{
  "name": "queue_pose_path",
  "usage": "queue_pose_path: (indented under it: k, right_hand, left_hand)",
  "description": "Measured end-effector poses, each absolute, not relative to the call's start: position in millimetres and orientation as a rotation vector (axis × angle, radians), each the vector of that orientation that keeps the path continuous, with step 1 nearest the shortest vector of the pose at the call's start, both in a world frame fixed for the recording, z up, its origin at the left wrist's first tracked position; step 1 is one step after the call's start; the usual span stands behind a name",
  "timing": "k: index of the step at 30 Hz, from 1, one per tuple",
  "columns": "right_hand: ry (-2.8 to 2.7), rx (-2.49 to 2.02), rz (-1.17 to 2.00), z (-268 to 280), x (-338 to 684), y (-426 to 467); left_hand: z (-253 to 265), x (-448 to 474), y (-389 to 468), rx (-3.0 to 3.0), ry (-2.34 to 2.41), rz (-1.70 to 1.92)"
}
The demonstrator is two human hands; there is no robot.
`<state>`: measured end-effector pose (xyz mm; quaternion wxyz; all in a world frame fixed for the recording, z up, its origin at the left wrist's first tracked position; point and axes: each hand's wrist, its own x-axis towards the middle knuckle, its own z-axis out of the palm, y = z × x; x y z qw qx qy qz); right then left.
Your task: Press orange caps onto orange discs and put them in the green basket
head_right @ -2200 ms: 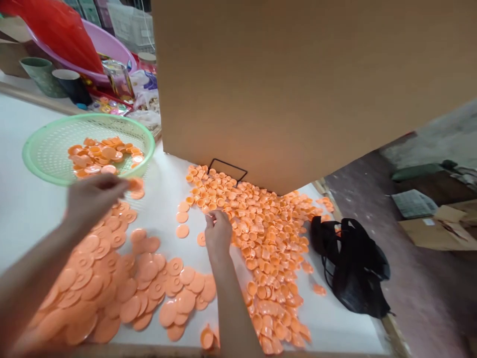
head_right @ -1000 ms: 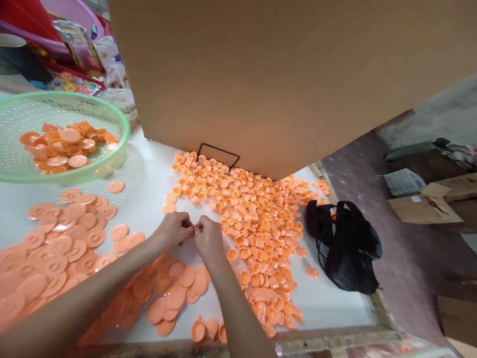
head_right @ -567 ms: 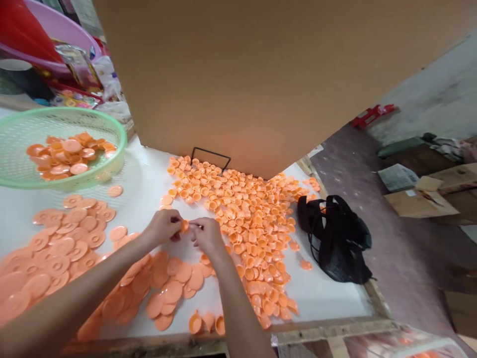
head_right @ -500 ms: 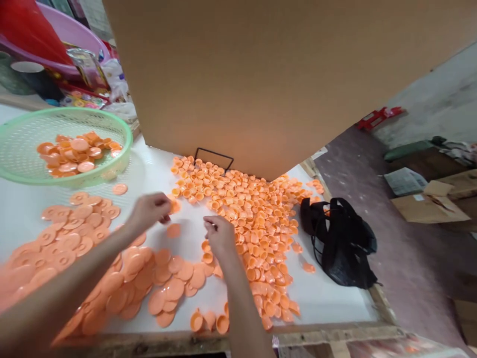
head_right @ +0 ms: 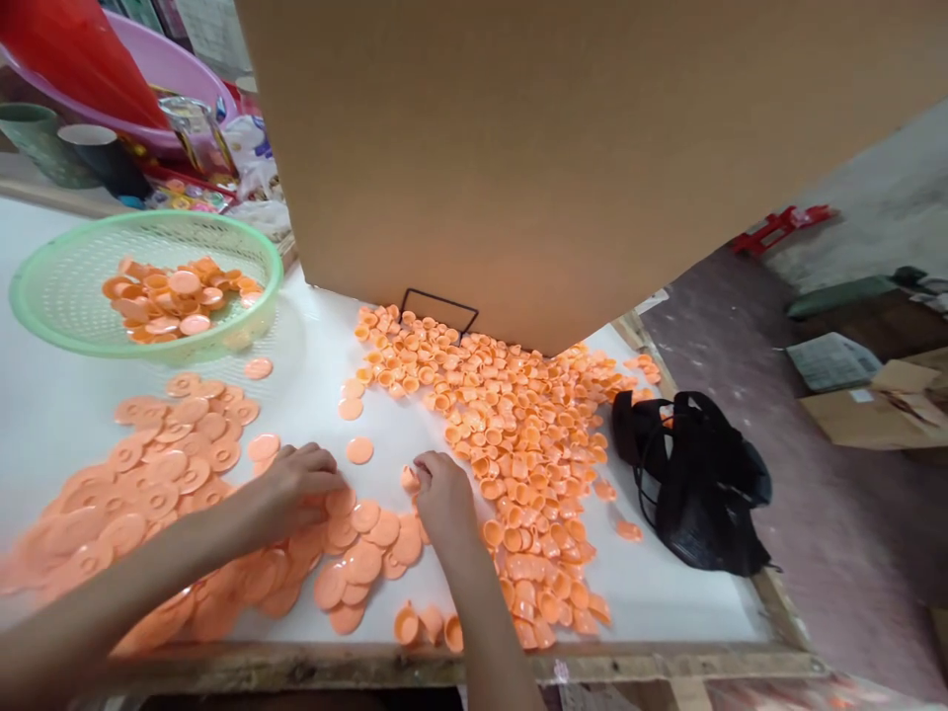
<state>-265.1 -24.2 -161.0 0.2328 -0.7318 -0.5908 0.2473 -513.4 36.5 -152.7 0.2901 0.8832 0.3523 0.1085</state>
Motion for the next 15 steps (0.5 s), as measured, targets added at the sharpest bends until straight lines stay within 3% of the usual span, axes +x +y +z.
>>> queue_pose_path:
  k: [8,15]
  right_hand:
    - [-1.654,-1.978,0.719,-157,-279,-19]
    - [-1.19,-1.899,0.957,-161,-289,2]
  left_hand:
    - [-170,-474,54,2.197,1.129,0.359]
    - [-177,-470,53,2.105,1.234,0.444]
